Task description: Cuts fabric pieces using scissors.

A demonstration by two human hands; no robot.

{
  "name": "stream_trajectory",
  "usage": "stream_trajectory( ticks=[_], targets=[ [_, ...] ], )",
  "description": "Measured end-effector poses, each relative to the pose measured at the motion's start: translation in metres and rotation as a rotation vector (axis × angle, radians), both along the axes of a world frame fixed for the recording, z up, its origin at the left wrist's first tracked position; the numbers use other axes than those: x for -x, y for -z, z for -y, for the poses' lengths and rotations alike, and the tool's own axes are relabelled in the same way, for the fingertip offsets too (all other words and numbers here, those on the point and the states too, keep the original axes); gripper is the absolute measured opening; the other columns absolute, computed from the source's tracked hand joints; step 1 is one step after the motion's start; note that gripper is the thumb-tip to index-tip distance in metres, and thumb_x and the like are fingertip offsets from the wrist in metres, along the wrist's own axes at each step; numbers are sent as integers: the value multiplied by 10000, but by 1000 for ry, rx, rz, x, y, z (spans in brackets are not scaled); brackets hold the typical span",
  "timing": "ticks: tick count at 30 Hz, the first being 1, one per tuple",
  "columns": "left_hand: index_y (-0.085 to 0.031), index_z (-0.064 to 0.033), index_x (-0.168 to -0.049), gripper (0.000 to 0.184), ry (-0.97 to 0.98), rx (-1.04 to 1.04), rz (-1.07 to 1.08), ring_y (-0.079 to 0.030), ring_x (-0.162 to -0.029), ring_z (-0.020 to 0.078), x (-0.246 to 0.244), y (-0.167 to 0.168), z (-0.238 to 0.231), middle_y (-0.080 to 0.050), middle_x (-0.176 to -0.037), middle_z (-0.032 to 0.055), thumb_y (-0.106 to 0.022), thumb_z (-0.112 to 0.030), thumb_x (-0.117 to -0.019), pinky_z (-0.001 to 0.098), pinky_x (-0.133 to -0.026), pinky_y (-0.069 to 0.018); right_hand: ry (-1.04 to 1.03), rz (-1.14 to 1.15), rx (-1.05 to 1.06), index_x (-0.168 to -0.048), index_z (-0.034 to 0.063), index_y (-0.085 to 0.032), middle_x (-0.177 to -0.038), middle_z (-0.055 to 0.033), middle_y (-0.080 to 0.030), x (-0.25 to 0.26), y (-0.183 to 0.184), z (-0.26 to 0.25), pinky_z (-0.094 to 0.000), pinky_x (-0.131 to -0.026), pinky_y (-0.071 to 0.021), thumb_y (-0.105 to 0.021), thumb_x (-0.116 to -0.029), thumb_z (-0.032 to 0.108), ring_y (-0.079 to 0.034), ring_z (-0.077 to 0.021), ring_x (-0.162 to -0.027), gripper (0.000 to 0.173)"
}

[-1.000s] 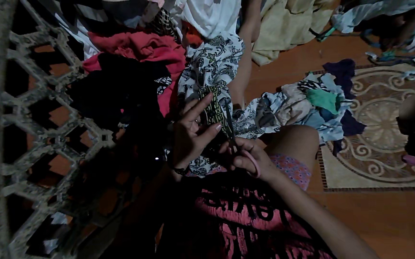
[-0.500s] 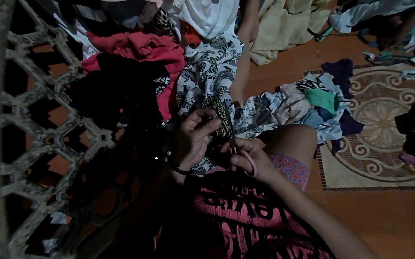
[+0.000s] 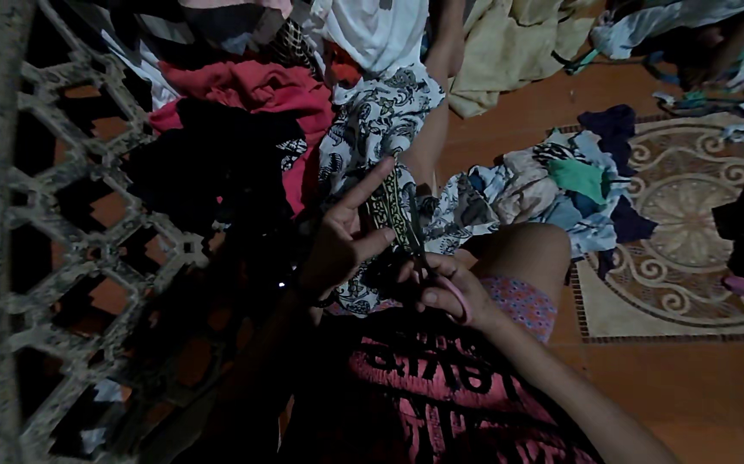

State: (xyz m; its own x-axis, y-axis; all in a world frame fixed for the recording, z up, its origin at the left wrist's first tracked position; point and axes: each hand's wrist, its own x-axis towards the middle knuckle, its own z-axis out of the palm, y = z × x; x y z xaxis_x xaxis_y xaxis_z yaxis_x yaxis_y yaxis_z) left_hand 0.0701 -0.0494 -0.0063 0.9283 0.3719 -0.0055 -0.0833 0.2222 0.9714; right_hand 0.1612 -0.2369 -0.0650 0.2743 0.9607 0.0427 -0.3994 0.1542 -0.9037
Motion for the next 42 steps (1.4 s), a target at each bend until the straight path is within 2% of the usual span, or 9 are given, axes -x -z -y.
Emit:
stream_trajectory(
  ticks=[3,10,11,14,17,21,30,38,42],
  targets=[
    [-335,-52,-1577,895,7,-47,32,-618,-1136,18,-1,-2,-1,-363,-1620,27,-603,178,-755,219,-865,-562,-4,1,-7,-1097,189,-696,-819,152,-649,-4,-3,-4,-138,-597,-500,-678,-946,497,-582,60,-674,344],
    [-290,-97,-1601,949,10,-68,7,-622,-1118,28,1,0,-5,-284,-1658,31,-628,164,-753,222,-834,-569,2,3,4,-1071,185,-701,-804,165,-655,-2,-5,-6,-129,-593,-503,-704,-944,444,-585,70,-662,288],
    [-274,-101,-1607,952,18,-71,-6,-624,-1111,21,1,-2,-5,-277,-1660,29,-631,159,-763,219,-833,-570,10,5,10,-1067,184,-702,-800,163,-655,-1,-5,-5,-127,-588,-504,-708,-943,438,-584,71,-656,283],
    [-284,-126,-1607,957,-9,-94,-45,-629,-923,-27,1,-6,-4,-281,-1659,27,-621,157,-756,168,-706,-548,32,11,53,-1034,177,-707,-772,157,-658,1,-7,-4,-136,-569,-511,-728,-934,404,-589,61,-628,249],
    [-245,-148,-1623,1009,1,-63,-42,-633,-888,-19,0,-6,-4,-288,-1653,33,-618,169,-741,168,-690,-550,33,27,79,-1016,171,-702,-767,164,-648,2,-8,-2,-133,-564,-511,-727,-937,382,-585,63,-623,227],
    [-172,-130,-1633,1044,54,-41,-14,-619,-1135,33,0,-5,-4,-240,-1667,58,-632,161,-742,226,-853,-569,16,-9,-5,-1066,173,-705,-813,149,-668,0,-3,-5,-141,-590,-518,-703,-948,426,-598,56,-661,280],
    [-45,-131,-1649,1139,88,-57,19,-446,-1393,93,-1,1,-4,-101,-1705,79,-704,50,-737,282,-1033,-501,33,-25,-8,-1063,183,-707,-777,163,-656,-3,-8,-14,-126,-571,-497,-691,-956,437,-578,70,-627,276],
    [-13,-109,-1646,1168,91,-93,46,-417,-1420,102,-1,5,-4,-87,-1705,95,-737,13,-737,287,-1058,-486,41,-29,-23,-1069,184,-706,-779,153,-655,-2,-6,-14,-134,-570,-495,-672,-965,455,-578,61,-633,292],
    [-9,-134,-1649,1160,80,-82,53,-493,-1348,79,-1,4,-3,-112,-1700,91,-722,27,-748,263,-985,-531,69,-17,19,-1037,198,-712,-774,166,-662,-1,-10,-15,-133,-565,-507,-699,-950,425,-582,66,-618,244]
  ],
)
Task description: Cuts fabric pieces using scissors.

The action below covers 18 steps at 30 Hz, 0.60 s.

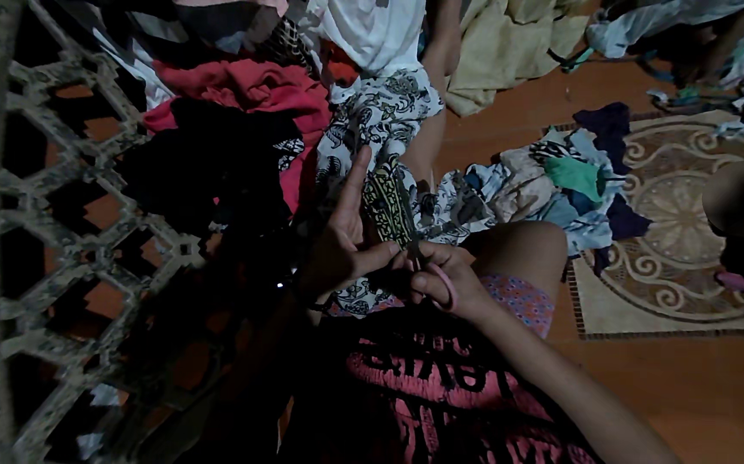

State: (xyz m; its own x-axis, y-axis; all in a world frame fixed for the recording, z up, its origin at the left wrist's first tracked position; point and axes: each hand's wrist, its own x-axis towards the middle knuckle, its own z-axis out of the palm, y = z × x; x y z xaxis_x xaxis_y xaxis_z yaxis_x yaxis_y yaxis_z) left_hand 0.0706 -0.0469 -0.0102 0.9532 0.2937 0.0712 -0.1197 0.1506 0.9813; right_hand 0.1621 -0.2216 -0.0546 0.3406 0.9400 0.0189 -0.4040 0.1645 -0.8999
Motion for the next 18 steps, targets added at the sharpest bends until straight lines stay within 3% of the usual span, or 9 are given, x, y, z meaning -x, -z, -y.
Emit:
stream_trajectory(
  ticks=[3,5,6,8,11,13,18],
  targets=[
    [-9,-151,-1651,1156,13,16,9,-515,-1325,92,1,1,0,-90,-1705,88,-699,62,-748,272,-965,-544,-3,-27,4,-1033,191,-711,-769,161,-662,1,0,0,-132,-559,-508,-705,-953,389,-584,66,-614,213],
    [-79,-169,-1650,1098,11,25,-11,-585,-1209,53,2,1,0,-170,-1689,55,-679,77,-764,247,-899,-565,-6,-32,8,-1035,183,-710,-764,153,-661,2,2,0,-140,-557,-511,-712,-951,375,-586,58,-611,209],
    [-168,-163,-1638,1019,-15,31,-30,-625,-1124,31,2,0,1,-274,-1653,36,-665,83,-784,233,-861,-576,-5,-20,15,-1033,179,-709,-762,152,-661,2,2,1,-144,-557,-513,-714,-949,376,-586,56,-610,214],
    [-379,-68,-1556,741,-110,-14,-47,-627,-1116,17,1,-2,5,-445,-1563,26,-629,43,-867,223,-897,-559,-1,17,38,-1028,174,-710,-765,149,-667,1,3,3,-144,-554,-512,-722,-940,393,-587,54,-611,236],
    [-641,21,-1282,321,-304,-133,4,-647,-1083,33,-5,3,5,-670,-1301,31,-608,-14,-965,233,-913,-551,-18,65,49,-1027,162,-713,-789,146,-670,1,7,8,-143,-568,-522,-721,-940,400,-598,51,-632,254],
    [-640,26,-1251,309,-314,-138,24,-651,-1076,53,-6,3,1,-675,-1262,33,-628,27,-941,244,-917,-558,-41,74,49,-1025,162,-712,-781,149,-669,-1,8,10,-139,-566,-520,-723,-937,399,-596,54,-627,253],
    [-427,-24,-1502,719,-184,-124,5,-588,-1235,86,-3,-10,-6,-450,-1555,62,-691,55,-838,261,-948,-553,-128,73,5,-1062,168,-713,-820,140,-674,-14,6,12,-138,-587,-516,-709,-943,441,-596,57,-657,298]
  ],
)
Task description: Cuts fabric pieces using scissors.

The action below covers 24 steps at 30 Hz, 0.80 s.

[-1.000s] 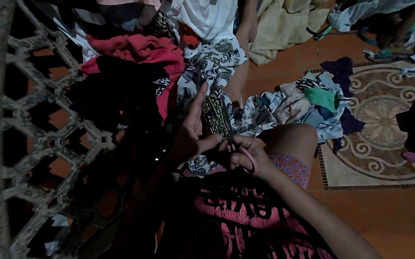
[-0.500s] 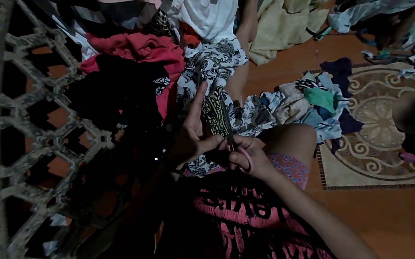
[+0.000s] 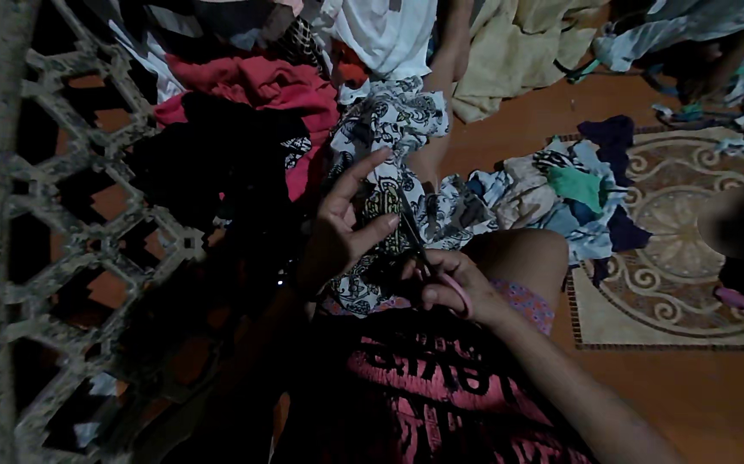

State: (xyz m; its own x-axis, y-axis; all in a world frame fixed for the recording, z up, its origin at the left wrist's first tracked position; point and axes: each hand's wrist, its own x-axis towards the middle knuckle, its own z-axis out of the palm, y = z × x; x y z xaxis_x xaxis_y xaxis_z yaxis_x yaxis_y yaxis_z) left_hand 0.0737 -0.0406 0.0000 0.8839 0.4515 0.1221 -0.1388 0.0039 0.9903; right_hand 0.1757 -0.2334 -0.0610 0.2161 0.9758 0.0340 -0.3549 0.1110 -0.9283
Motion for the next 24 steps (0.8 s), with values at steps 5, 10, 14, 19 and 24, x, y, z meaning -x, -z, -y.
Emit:
stream_trajectory(
  ticks=[5,10,14,19,24],
  targets=[
    [-266,-63,-1589,956,90,1,9,-562,-1287,132,0,-4,-3,-334,-1620,91,-729,79,-766,304,-976,-557,-54,48,-7,-1075,189,-716,-812,164,-669,-16,-10,-5,-127,-600,-508,-718,-932,453,-595,69,-672,300],
    [-242,-22,-1589,971,107,-75,5,-547,-1305,136,0,-7,-7,-305,-1634,117,-737,40,-756,298,-977,-550,-103,86,24,-1042,189,-710,-798,170,-662,-26,-16,-6,-124,-589,-506,-722,-925,464,-593,70,-659,299],
    [-248,16,-1579,950,149,-114,14,-497,-1368,160,0,-7,-13,-309,-1633,141,-743,16,-769,333,-1059,-508,-126,143,70,-1025,187,-712,-769,182,-650,-32,-19,-3,-110,-557,-492,-730,-922,445,-578,83,-631,279],
    [-410,37,-1501,822,208,-42,-16,-565,-1295,144,3,-10,-14,-447,-1553,117,-731,82,-746,321,-1007,-547,-150,175,39,-1063,194,-723,-784,183,-657,-40,-17,-1,-114,-594,-505,-730,-925,446,-589,84,-661,287],
    [-386,34,-1518,828,273,5,-28,-561,-1295,134,3,-12,-14,-432,-1565,118,-722,90,-763,304,-1014,-540,-161,199,2,-1070,194,-718,-845,182,-668,-43,-18,-4,-130,-658,-520,-721,-924,472,-606,78,-739,314]
  ],
)
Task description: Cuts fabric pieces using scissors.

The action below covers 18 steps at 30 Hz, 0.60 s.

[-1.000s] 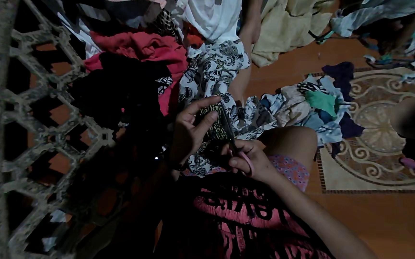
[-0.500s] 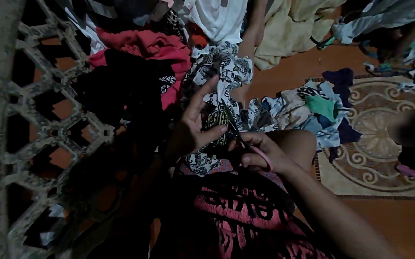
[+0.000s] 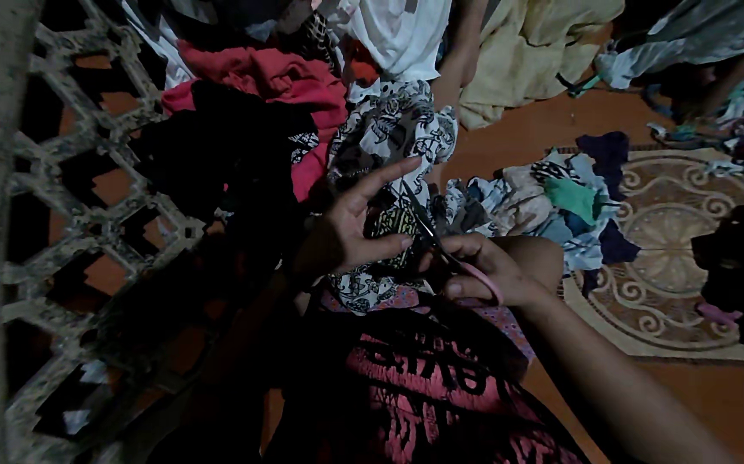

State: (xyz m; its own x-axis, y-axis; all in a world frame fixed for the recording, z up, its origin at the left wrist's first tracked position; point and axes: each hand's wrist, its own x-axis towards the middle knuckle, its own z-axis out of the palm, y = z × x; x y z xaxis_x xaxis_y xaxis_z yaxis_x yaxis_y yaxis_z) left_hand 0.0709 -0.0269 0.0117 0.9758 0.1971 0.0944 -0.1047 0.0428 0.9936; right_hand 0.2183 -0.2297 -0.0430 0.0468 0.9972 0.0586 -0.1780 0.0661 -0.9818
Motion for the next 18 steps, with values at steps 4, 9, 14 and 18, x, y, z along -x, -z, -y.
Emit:
stream_trajectory(
  ticks=[4,9,14,18],
  targets=[
    [-392,31,-1513,814,39,63,-17,-581,-1235,92,1,0,-3,-489,-1512,98,-721,55,-768,266,-979,-540,-27,17,36,-1055,189,-719,-833,176,-674,-4,-2,0,-129,-629,-514,-729,-914,478,-600,78,-708,321],
    [-405,13,-1509,803,95,115,-28,-594,-1217,97,4,2,-10,-516,-1481,82,-734,18,-776,273,-979,-541,-141,13,87,-1052,193,-713,-770,176,-654,-19,-8,3,-112,-561,-487,-725,-923,474,-577,84,-636,310],
    [-430,-52,-1515,797,170,171,-101,-599,-1204,93,5,0,-11,-528,-1475,46,-709,36,-773,265,-959,-552,-193,20,109,-1043,206,-718,-749,187,-647,-25,-15,0,-106,-546,-476,-738,-911,476,-567,91,-619,302],
    [-434,-27,-1500,772,191,208,-94,-627,-1146,71,4,3,-7,-594,-1391,47,-701,44,-779,249,-953,-551,-191,22,110,-1052,206,-715,-777,188,-658,-25,-14,-5,-125,-586,-508,-723,-908,515,-592,78,-652,341]
  ],
)
